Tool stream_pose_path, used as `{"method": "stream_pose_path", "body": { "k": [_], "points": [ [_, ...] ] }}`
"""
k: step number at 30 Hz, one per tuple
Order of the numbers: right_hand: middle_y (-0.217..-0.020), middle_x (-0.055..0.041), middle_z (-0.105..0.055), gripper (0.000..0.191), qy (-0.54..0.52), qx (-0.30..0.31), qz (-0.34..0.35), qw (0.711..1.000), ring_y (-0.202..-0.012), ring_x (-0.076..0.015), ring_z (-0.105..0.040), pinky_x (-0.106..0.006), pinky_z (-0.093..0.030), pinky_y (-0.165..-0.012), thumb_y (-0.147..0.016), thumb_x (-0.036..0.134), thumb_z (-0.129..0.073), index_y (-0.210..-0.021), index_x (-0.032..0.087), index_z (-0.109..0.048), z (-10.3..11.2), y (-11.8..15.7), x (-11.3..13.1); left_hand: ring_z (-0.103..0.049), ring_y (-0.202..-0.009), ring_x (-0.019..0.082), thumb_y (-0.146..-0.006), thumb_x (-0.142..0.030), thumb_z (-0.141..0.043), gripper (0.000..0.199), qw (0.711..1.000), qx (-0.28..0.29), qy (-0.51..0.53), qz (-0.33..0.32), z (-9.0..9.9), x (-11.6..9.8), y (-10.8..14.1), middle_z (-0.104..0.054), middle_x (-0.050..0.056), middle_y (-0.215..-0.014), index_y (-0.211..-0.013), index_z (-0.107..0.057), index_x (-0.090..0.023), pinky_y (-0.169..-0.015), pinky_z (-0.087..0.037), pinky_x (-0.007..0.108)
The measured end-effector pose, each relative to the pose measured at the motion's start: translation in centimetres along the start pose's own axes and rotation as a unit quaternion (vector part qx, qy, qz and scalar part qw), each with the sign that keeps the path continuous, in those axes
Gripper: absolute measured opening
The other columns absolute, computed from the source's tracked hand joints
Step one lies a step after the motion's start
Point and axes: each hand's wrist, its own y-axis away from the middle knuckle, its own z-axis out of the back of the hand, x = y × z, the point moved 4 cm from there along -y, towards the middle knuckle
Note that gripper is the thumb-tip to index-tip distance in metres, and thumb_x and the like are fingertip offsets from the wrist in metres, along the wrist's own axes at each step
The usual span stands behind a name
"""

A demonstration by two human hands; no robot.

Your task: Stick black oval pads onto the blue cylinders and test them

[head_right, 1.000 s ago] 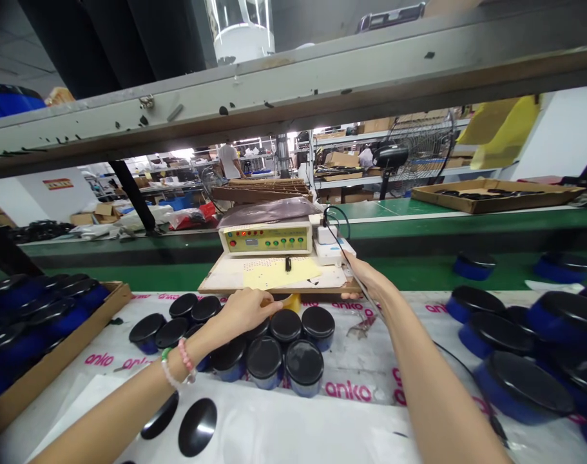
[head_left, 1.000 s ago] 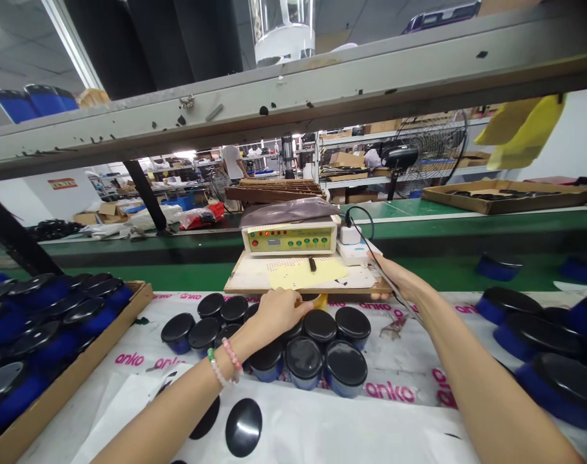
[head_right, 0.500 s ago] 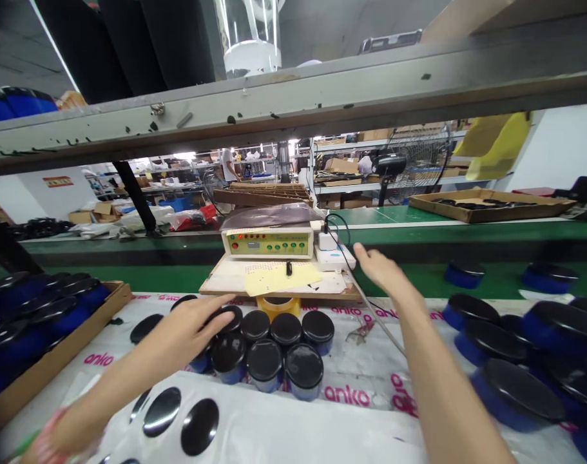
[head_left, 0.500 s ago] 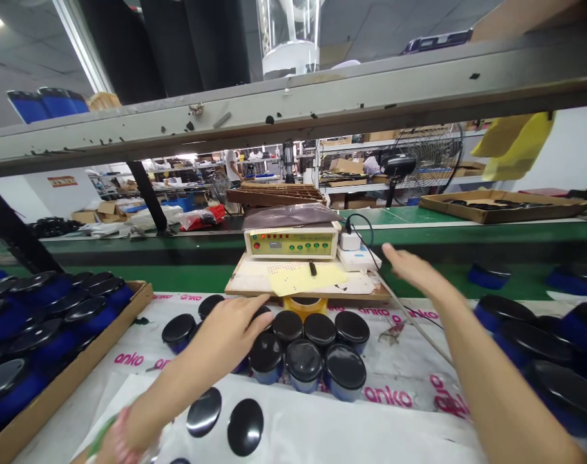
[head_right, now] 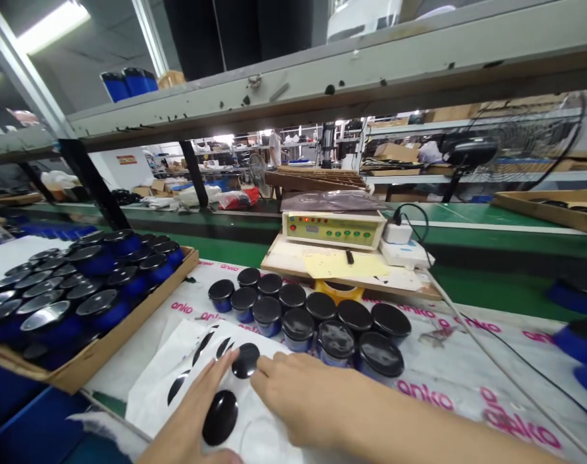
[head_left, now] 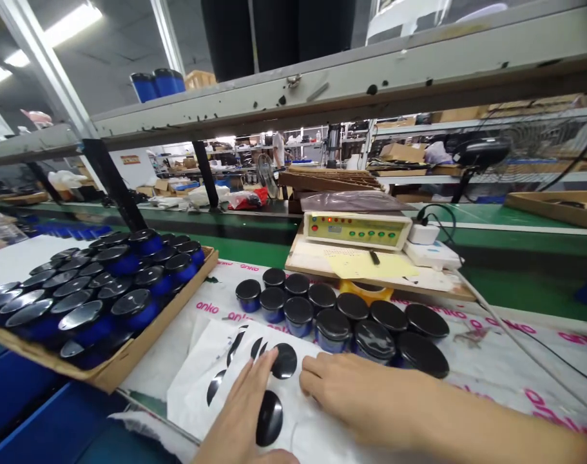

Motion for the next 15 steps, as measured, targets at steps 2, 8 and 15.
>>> {"method": "stream_pose_path", "body": {
  "k": [2, 8, 15],
  "points": [
    [-0.109, -0.0128, -0.058, 0.047, -0.014, 0.013, -0.021, 1.0, -0.096, -0.027, -0.059, -0.037, -0.048, -0.078, -0.065, 0.001, -0.055, -0.111, 0.011, -0.055, -1.5, -1.1, -1.1, -0.035, -0.132, 0.035, -0.063, -0.057, -0.077, 0.134, 1.0, 0.018, 0.008, -0.004, -0.3, -0.1, -0.8, -0.031, 0.02, -0.147, -0.144, 0.024, -0.021, -0.102, -0.042, 0.051],
    [-0.103, -0.0068, -0.058, 0.038, -0.046, 0.005, 0.022, 0.999, -0.085, -0.0223, -0.06, -0.029, -0.048, -0.068, -0.064, 0.009, -0.064, -0.101, 0.016, -0.055, -1.0, -2.1, -2.5, -0.045, -0.126, 0.032, -0.075, -0.028, -0.072, 0.122, 0.997, 0.053, -0.016, -0.057, -1.3, 0.5, -2.2, -0.037, 0.015, -0.144, -0.141, 0.029, -0.018, -0.103, -0.043, 0.046],
    [-0.085, -0.005, -0.061, 0.006, 0.12, -0.068, 0.079, 0.987, -0.068, -0.0188, -0.057, -0.03, -0.042, -0.055, -0.084, 0.012, -0.053, -0.087, 0.016, -0.056, -0.4, -1.7, -0.6, -0.049, -0.124, 0.023, -0.093, -0.018, -0.048, 0.088, 0.999, 0.01, -0.032, -0.031, -2.7, 0.9, -1.7, -0.044, 0.008, -0.14, -0.143, 0.024, -0.02, -0.108, -0.037, 0.037]
  ]
}}
